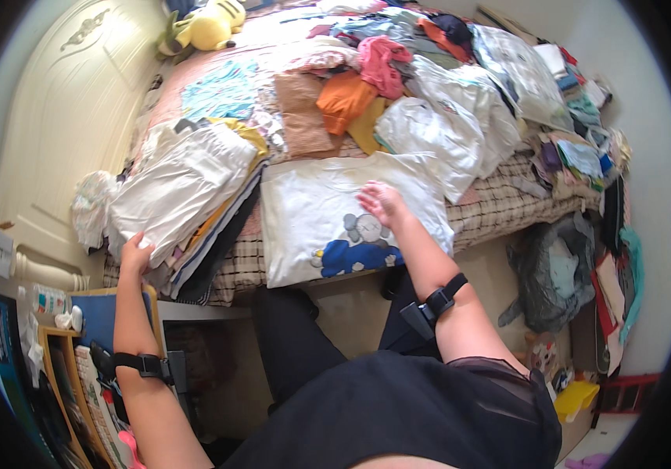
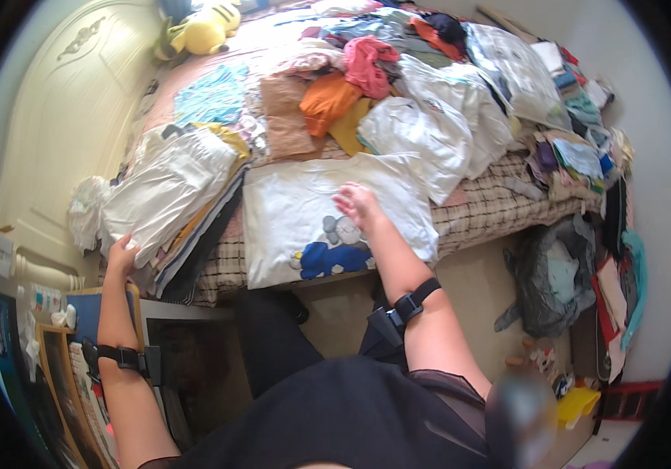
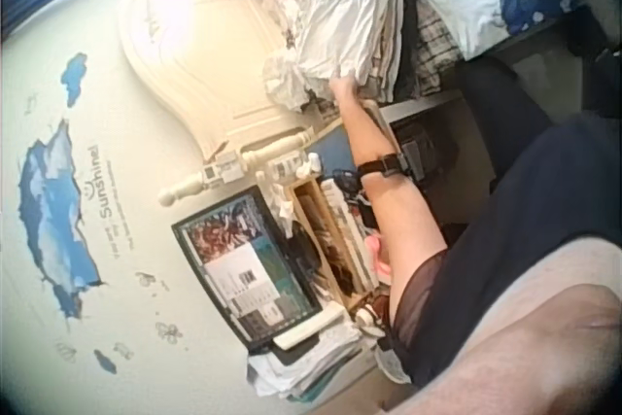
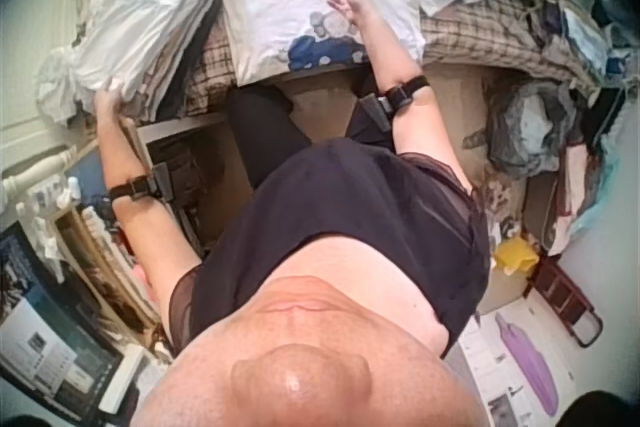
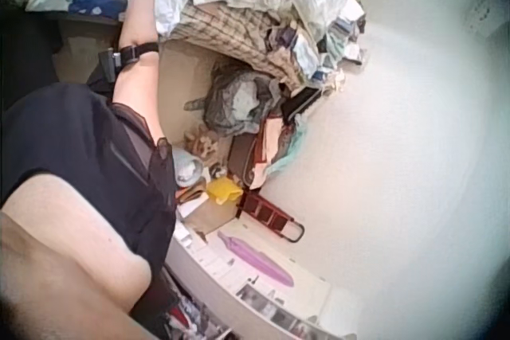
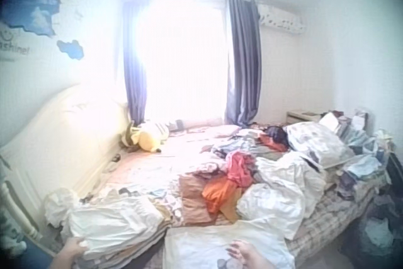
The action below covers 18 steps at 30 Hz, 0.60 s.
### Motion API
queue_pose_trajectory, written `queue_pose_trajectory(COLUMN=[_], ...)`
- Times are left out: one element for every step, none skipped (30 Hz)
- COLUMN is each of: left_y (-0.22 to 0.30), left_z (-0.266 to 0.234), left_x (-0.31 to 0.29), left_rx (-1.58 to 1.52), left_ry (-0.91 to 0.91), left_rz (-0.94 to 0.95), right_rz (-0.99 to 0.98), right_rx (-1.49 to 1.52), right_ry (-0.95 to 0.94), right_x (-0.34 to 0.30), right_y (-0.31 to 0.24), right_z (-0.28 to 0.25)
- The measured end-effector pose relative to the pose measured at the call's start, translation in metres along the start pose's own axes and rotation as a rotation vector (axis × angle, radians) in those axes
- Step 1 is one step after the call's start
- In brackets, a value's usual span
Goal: The recorder folds and stacks various pieces of clothing on a bed.
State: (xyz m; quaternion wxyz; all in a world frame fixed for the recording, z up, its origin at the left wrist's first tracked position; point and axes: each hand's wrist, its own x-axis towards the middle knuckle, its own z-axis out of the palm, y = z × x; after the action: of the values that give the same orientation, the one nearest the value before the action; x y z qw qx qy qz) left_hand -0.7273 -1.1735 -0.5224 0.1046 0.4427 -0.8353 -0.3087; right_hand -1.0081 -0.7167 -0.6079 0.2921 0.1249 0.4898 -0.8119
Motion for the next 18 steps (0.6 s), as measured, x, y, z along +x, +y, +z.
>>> queue_pose_trajectory(left_y=[-0.027,0.001,0.049,0.086,0.101,0.094,0.077,0.083,0.087,0.098,0.104,0.111,0.122,0.132,0.141,0.154,0.161,0.165], left_z=[-0.012,-0.001,0.007,0.008,0.007,0.009,0.013,0.021,0.033,0.047,0.061,0.075,0.09,0.103,0.116,0.128,0.138,0.146], left_x=[0.011,0.002,-0.024,-0.044,-0.053,-0.049,-0.038,-0.037,-0.04,-0.048,-0.054,-0.062,-0.07,-0.079,-0.091,-0.104,-0.115,-0.124], left_rx=[0.218,0.215,0.466,0.713,0.649,0.653,0.532,0.404,0.34,0.34,0.291,0.244,0.243,0.181,0.119,0.123,0.076,0.03], left_ry=[0.009,-0.012,0.084,0.199,0.187,0.2,0.214,0.216,0.161,0.164,0.111,0.057,0.056,-0.001,-0.059,-0.066,-0.122,-0.179], left_rz=[0.05,0.071,0.065,0.057,0.115,0.11,0.225,0.348,0.398,0.403,0.449,0.493,0.501,0.533,0.563,0.598,0.583,0.567], right_rz=[-0.041,-0.131,-0.222,-0.381,-0.528,-0.528,-0.484,-0.442,-0.446,-0.341,-0.235,-0.239,-0.246,-0.249,-0.269,-0.27,-0.272,-0.273], right_rx=[0.023,-0.043,-0.108,-0.281,-0.458,-0.45,-0.405,-0.362,-0.357,-0.158,0.034,0.037,-0.002,-0.042,-0.085,-0.08,-0.116,-0.153], right_ry=[0.056,0.212,0.377,0.658,0.923,0.911,0.936,0.975,0.975,0.739,0.495,0.492,0.454,0.413,0.361,0.37,0.408,0.447], right_x=[0.003,0.007,0.009,0.016,0.023,0.024,0.023,0.021,0.02,0.018,0.017,0.02,0.023,0.026,0.03,0.033,0.037,0.041], right_y=[-0.009,-0.022,-0.037,-0.047,-0.054,-0.06,-0.063,-0.066,-0.069,-0.072,-0.077,-0.08,-0.083,-0.082,-0.084,-0.087,-0.09,-0.094], right_z=[-0.02,-0.055,-0.097,-0.138,-0.166,-0.178,-0.187,-0.199,-0.209,-0.218,-0.223,-0.226,-0.229,-0.229,-0.227,-0.227,-0.223,-0.223])
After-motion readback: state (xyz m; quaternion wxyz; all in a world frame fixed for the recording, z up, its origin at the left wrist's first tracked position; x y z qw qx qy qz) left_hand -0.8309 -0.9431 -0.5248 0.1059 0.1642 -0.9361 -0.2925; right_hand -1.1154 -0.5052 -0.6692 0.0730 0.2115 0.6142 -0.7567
